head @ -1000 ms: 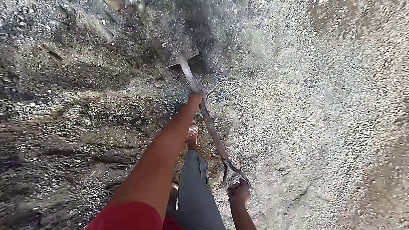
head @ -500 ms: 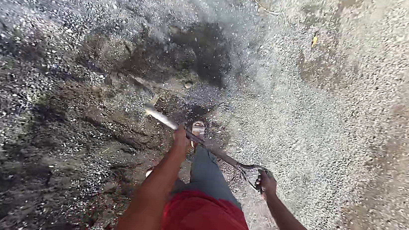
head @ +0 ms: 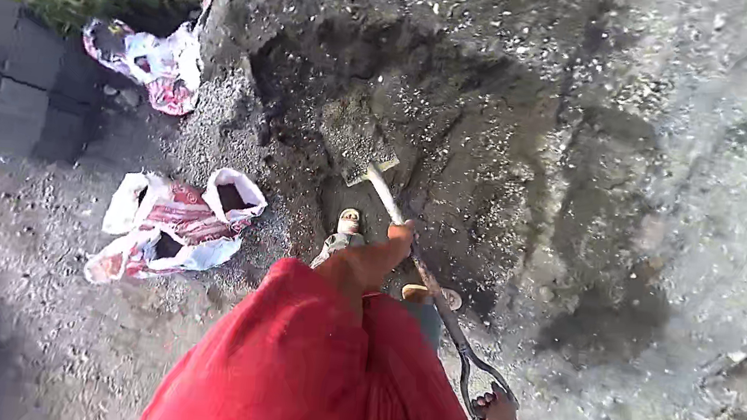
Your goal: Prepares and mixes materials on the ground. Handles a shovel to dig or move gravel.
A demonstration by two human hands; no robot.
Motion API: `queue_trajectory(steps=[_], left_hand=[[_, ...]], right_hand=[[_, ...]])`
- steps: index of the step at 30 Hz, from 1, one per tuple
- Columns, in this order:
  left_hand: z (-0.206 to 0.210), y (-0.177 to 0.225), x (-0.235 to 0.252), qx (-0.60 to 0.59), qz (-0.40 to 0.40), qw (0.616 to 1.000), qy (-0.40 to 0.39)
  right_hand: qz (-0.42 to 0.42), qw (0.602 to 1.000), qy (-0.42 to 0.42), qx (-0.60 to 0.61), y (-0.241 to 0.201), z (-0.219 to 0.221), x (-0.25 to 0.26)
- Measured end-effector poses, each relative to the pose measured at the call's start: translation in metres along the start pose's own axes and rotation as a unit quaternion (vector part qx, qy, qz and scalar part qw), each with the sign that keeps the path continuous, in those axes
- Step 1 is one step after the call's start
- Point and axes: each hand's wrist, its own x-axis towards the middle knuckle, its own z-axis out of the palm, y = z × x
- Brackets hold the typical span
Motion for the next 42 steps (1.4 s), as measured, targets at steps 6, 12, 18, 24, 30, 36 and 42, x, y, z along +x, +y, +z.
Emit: queue_trajectory(steps=[6,12,18,24,30,36,42], left_hand=[[-0.128,0.064,0.047,-0.156,-0.026,0.987,0.011],[-0.248,0.103,0.115,-0.311,-0.066,0.948,0.020],[-0.388,0.138,0.169,-0.431,-0.029,0.893,0.124],[-0.442,0.170,0.157,-0.538,-0.001,0.829,0.156],[-0.447,0.175,0.151,-0.521,0.025,0.842,0.140],[-0.416,0.155,0.090,-0.442,0.103,0.891,-0.017],[-0.399,0.057,0.049,-0.322,-0.007,0.946,0.030]], right_hand=[[-0.100,0.985,-0.030,-0.137,-0.085,0.098,-0.055],[-0.246,0.932,-0.048,-0.262,-0.146,0.241,-0.151],[-0.317,0.839,-0.300,-0.324,-0.117,0.433,-0.327],[-0.275,0.778,-0.480,-0.297,-0.085,0.519,-0.399],[-0.238,0.804,-0.482,-0.254,-0.099,0.515,-0.397],[-0.446,0.626,-0.536,-0.350,-0.167,0.455,-0.420],[-0.586,0.492,-0.476,-0.434,-0.262,0.447,-0.432]])
